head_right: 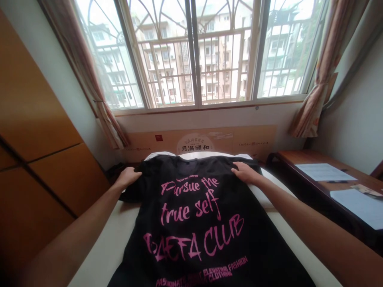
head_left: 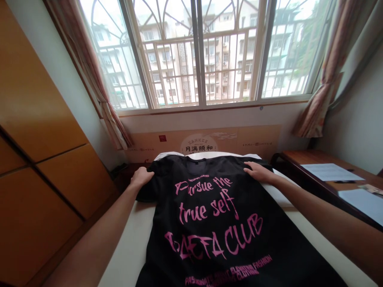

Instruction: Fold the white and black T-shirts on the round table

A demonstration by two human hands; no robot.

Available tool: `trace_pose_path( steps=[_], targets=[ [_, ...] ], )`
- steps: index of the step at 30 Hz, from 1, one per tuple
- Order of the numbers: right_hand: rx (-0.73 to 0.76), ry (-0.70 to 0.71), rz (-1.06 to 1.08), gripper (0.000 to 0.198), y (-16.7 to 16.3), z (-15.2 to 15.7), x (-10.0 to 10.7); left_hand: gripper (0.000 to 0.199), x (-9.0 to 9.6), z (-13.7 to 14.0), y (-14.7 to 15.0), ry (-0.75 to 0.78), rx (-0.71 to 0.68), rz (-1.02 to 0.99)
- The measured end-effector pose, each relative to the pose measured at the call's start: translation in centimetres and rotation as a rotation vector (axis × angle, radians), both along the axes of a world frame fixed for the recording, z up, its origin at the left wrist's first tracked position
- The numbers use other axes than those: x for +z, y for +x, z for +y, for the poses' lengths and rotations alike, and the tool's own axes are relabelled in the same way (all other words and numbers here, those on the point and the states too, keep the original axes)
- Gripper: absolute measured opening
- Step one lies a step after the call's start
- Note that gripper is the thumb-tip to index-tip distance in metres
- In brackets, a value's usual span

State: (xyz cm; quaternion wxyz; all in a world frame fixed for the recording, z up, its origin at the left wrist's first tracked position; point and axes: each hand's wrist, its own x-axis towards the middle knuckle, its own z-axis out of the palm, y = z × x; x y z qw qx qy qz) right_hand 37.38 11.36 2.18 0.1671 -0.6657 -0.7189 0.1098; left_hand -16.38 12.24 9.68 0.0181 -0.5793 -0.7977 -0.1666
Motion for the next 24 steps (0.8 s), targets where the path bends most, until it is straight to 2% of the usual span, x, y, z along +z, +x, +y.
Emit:
trace_pose_path(
  steps=[3,6,8,10,12,15,18,22,24],
  targets=[
    [-0.103,-0.076,-0.042,0.062,0.8,2.8,-1.0,0.037,1.8,0.4,0.5,0.068,0.056,-0.048],
    [-0.191,-0.121,-0.069,0.063,1.7,3.8,-2.3,0.038,3.7,0.8,0.8,0.200,0.058,-0.036],
    [-0.243,-0.141,-0.094,0.065,2.0,4.0,-2.9,0.044,4.1,1.5,0.6,0.263,0.088,-0.001],
    [-0.281,-0.158,-0.120,0.070,2.1,4.1,-3.3,0.058,3.5,2.1,-0.1,0.251,0.142,0.041],
    [-0.297,-0.184,-0.142,0.075,2.1,4.3,-3.1,0.071,2.3,2.5,-0.9,0.152,0.216,0.057],
    [-0.323,-0.255,-0.152,0.081,1.6,4.9,-2.1,0.076,0.6,2.7,-1.2,0.030,0.264,0.057],
    [-0.360,-0.262,-0.167,0.080,0.4,6.0,-0.8,0.063,-0.2,3.1,0.3,0.071,0.124,0.124],
    [-0.302,-0.087,-0.164,0.057,-1.4,8.2,0.1,0.043,-0.2,5.3,3.9,0.059,-0.280,0.224],
    [-0.282,-0.052,-0.147,0.054,-1.8,9.5,0.0,0.039,-0.2,6.9,5.6,0.024,-0.449,0.241]
  ],
)
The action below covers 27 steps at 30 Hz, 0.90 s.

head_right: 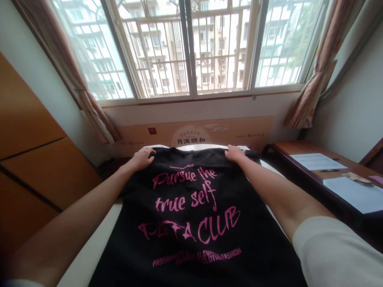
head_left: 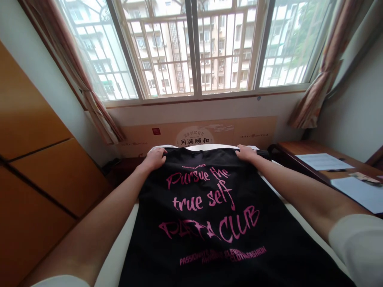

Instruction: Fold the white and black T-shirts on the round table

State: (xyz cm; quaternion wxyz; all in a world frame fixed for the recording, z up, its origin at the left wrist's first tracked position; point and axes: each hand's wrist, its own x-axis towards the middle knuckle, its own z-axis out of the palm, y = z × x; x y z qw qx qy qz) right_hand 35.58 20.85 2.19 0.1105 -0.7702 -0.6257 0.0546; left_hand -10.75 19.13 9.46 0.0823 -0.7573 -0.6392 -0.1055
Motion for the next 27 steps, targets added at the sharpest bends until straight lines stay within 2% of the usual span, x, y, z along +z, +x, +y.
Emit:
trace_pose_path(
  steps=[2,6,8,11,13,18,24,27],
  targets=[
    [-0.004,0.019,0.004,0.054,0.2,1.0,-0.4,0.041,-0.1,1.8,1.4,-0.014,-0.061,-0.022],
    [-0.073,0.044,-0.030,0.048,1.9,1.4,-1.8,0.054,-0.1,5.3,2.9,0.070,0.046,-0.145],
    [-0.103,0.072,-0.057,0.041,2.8,1.0,-2.4,0.053,-0.2,6.8,3.3,0.030,0.069,-0.141],
    [-0.129,0.138,-0.084,0.039,3.6,0.5,-2.8,0.040,-0.4,8.2,4.1,-0.072,0.051,-0.101],
    [-0.163,0.218,-0.076,0.041,4.0,0.6,-2.5,0.038,-0.5,8.7,4.9,-0.061,0.063,-0.106],
    [-0.245,0.404,-0.049,0.037,5.7,1.1,-0.3,0.041,0.2,9.2,7.6,0.100,0.160,-0.260],
    [-0.306,0.369,-0.084,0.047,8.1,0.9,1.9,0.039,0.1,10.1,9.3,0.220,0.101,-0.384],
    [-0.288,0.335,-0.097,0.040,6.8,1.0,2.1,0.039,-1.2,10.5,9.5,0.137,0.053,-0.357]
  ],
)
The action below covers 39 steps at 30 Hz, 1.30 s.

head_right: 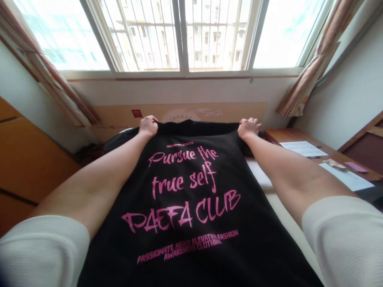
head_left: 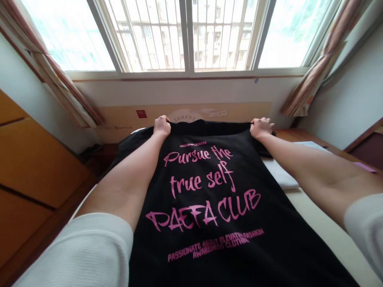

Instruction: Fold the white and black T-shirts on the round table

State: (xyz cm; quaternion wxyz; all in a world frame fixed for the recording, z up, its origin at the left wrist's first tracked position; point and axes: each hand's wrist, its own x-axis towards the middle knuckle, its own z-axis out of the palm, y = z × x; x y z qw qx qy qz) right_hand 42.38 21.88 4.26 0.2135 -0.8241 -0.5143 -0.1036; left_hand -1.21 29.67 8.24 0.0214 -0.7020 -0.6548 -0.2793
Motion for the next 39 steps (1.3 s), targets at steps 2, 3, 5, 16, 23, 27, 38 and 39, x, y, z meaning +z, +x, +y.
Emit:
trace_pose_path(
  steps=[2,3,5,16,23,27,38,39],
  targets=[
    [0.076,-0.017,-0.046,0.039,-2.5,-0.1,-0.3,0.050,-1.4,0.0,0.2,-0.114,-0.068,0.057],
    [0.151,-0.030,-0.079,0.043,-4.1,-0.3,-0.6,0.060,-2.1,-0.1,0.3,-0.162,-0.105,0.094],
    [0.369,-0.094,-0.125,0.050,-7.6,-0.9,-1.6,0.077,-3.7,-0.5,0.7,-0.210,-0.174,0.177],
    [0.570,-0.488,0.048,0.076,-12.6,-1.5,-5.2,0.084,-6.7,-4.8,0.3,-0.224,-0.137,0.561],
    [0.482,-0.464,0.105,0.074,-10.9,0.7,-5.6,0.068,-2.8,-3.7,-3.7,-0.242,-0.073,0.483],
    [0.404,-0.460,0.108,0.072,-8.2,0.9,-5.9,0.064,-1.3,-5.2,-6.8,-0.229,-0.110,0.566],
    [0.316,-0.450,0.003,0.073,-8.0,-1.9,-5.0,0.077,-7.4,-16.7,-3.5,-0.256,-0.187,0.525],
    [0.318,-0.445,-0.014,0.072,-8.8,-2.3,-4.7,0.075,-7.8,-17.1,-3.7,-0.231,-0.193,0.519]
  ],
)
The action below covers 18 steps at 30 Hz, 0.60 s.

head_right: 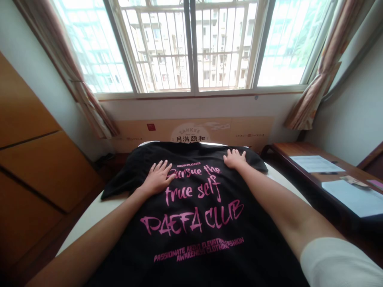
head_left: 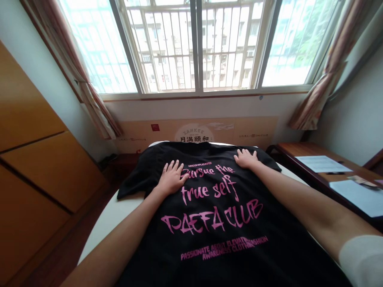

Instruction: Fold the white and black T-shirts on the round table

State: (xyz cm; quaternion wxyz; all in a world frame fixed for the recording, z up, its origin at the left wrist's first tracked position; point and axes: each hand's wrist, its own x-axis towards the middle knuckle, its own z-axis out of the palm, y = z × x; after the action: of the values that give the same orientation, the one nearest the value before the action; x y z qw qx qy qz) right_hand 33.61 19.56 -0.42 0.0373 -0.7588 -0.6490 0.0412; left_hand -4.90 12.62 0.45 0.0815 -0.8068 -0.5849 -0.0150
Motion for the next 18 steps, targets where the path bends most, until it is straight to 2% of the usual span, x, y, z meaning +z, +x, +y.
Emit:
trace_pose_path(
  steps=[3,6,8,15,18],
  targets=[
    [0.135,0.006,-0.008,0.072,-2.8,-2.3,0.4,0.071,-0.5,-0.2,-0.6,0.044,-0.014,-0.038],
    [0.435,-0.007,0.008,0.075,-5.7,-6.4,-0.1,0.066,-0.6,0.0,-1.0,0.074,-0.020,-0.076],
    [0.581,-0.008,0.008,0.075,-7.2,-9.6,-0.3,0.065,-0.7,0.1,-1.0,0.071,-0.021,-0.089],
    [0.844,-0.041,0.138,0.082,-9.5,-21.0,1.3,0.067,-0.6,-0.1,-0.9,0.039,-0.013,-0.078],
    [0.953,0.001,0.185,0.081,-9.8,-25.5,1.1,0.067,-0.3,-0.3,-1.0,0.029,-0.010,-0.078]
  ],
)
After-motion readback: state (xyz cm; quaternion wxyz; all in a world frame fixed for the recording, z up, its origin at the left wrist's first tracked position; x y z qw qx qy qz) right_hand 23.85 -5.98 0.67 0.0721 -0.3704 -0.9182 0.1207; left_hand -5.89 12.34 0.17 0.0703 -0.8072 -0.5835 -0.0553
